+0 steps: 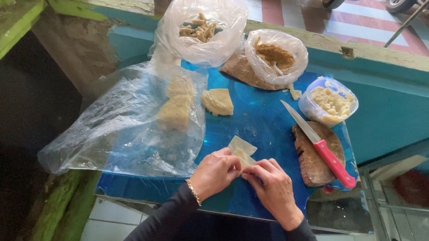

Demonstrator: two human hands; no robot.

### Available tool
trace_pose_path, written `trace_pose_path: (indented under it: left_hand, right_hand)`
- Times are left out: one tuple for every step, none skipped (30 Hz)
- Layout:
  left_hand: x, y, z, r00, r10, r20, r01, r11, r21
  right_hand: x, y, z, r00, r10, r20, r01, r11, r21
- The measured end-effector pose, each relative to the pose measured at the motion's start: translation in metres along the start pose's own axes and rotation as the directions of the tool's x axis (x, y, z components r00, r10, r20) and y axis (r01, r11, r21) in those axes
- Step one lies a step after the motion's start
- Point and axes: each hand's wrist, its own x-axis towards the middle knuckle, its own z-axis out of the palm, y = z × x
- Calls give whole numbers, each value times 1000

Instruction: The person sits at a small blue table and folds small square dough wrappers around filling. They spoon filling from a plastic bag onto a wrapper, fold the wrapper over the filling, and set the finished pocket aside, repeating the process for several wrappers.

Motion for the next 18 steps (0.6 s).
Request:
trace_pose_path:
  left_hand:
    - [1,-2,1,1000,10,-9,-10,1000,-3]
    - [3,-4,2,1000,22,-20,-22,1000,-5]
    - [5,-5,3,1000,16,-18,-16,1000,1]
    - [6,-7,4,1000,9,-17,-8,1000,6]
    - [7,-7,5,1000,0,-16,0,1000,13]
    - [8,-7,5,999,-3,-32,4,1000,5]
    - [9,-7,4,999,-7,-50,6,1000,-2]
    - [10,-7,3,998,-8,-69,7,1000,-8]
    - [9,-5,2,997,-6,-78,5,1000,-13]
    - [5,-4,0,996,-4,-88,2,1000,-19]
    - [0,-2,-2,995,-3,-99,1,1000,-25]
    - [-6,1,-3,994,11,-106,-8,999,33]
    - [-13,4,-4,994,25,-111,-14,996,92]
    - [-20,7,-4,993,38,-114,-21,988,151]
    - [-25,10,-3,984,94,-150,-72,987,142]
    - [-30,12,-3,971,147,-187,-123,983,136]
    - [-34,14,-2,954,201,-223,-174,976,132]
    - [-36,16,-1,953,220,-208,-187,968,164]
  right_hand:
    - [1,2,2,1000,5,3,-5,1000,0]
    - [4,5,3,1000,8,3,-8,1000,-2]
    - [7,9,3,999,13,52,-13,1000,-10]
    - [12,13,3,995,18,102,-16,1000,-18]
    - [17,16,3,988,23,151,-20,999,-25]
    - [21,19,3,985,24,173,-22,1000,-13]
    - [26,22,2,981,24,194,-24,1000,-3]
    - [31,24,1,977,21,214,-23,1000,7]
    - [34,24,0,971,29,237,-33,999,12]
    - [36,24,-2,965,37,261,-43,999,17]
    - [37,24,-4,957,45,286,-53,998,20]
    - [38,23,-4,954,67,291,-76,997,21]
    - [38,22,-4,951,89,297,-100,995,22]
    - [39,21,-3,947,112,302,-125,992,24]
    - [40,21,-2,938,137,318,-154,988,30]
    - [41,22,-1,929,159,334,-182,983,37]
    - [42,23,1,919,183,349,-211,977,43]
    - [43,24,2,912,190,364,-219,975,40]
